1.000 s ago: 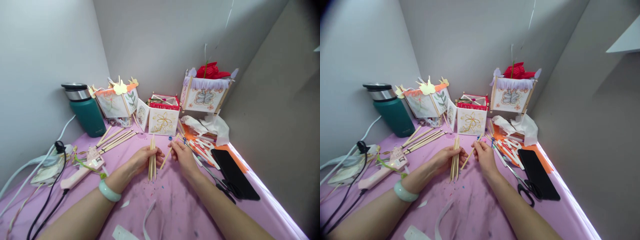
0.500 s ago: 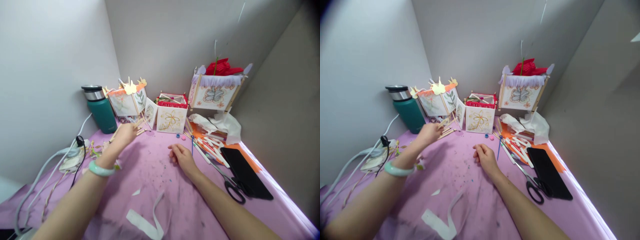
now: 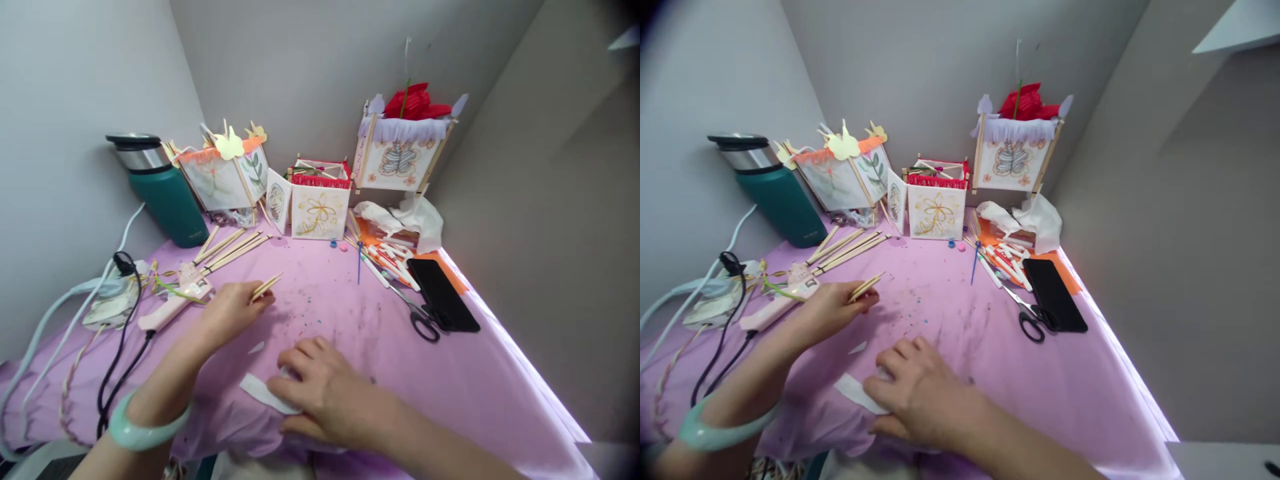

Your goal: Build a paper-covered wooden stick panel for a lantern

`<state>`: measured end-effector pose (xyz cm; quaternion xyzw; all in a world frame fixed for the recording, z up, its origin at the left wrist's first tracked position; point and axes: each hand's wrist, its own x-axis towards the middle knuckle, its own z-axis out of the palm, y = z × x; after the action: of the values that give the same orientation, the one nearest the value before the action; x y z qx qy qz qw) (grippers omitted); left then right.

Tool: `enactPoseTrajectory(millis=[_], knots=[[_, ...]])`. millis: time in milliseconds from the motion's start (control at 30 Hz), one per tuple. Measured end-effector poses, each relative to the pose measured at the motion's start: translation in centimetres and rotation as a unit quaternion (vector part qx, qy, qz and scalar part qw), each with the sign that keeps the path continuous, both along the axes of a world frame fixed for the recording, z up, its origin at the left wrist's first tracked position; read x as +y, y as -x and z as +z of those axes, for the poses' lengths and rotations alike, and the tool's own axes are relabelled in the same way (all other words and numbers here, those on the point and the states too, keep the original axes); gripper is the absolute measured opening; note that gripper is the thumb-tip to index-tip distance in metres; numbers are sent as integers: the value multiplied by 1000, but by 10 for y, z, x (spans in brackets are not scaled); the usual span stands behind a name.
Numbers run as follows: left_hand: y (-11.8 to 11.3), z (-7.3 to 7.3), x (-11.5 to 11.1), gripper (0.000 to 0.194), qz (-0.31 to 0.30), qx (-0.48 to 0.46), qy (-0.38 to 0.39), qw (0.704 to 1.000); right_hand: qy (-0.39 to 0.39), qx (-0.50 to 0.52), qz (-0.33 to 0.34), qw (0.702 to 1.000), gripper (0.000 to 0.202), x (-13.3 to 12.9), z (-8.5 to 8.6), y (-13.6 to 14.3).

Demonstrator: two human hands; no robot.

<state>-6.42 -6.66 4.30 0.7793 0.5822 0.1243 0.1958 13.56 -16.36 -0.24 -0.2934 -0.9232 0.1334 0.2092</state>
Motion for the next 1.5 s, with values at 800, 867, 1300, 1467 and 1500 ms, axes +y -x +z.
enactPoseTrajectory(millis=[800, 867, 1300, 1467, 1500], knots=[[-61, -20, -78, 26, -150, -256, -89, 951, 449, 545, -266, 657, 41, -9, 7, -8], [-65, -18, -72, 29, -150, -288, -78, 943, 332, 414, -370, 763, 39, -4, 11, -36], [-78, 0, 6, 46, -197, -214, -40, 956, 35, 43, -540, 840, 33, 72, 55, -182], [-81, -23, 31, 47, -163, -226, -40, 960, -3, -8, -598, 802, 41, 149, 66, -193], [-81, -30, 33, 48, -158, -234, -39, 958, -8, -14, -609, 793, 43, 162, 67, -196]])
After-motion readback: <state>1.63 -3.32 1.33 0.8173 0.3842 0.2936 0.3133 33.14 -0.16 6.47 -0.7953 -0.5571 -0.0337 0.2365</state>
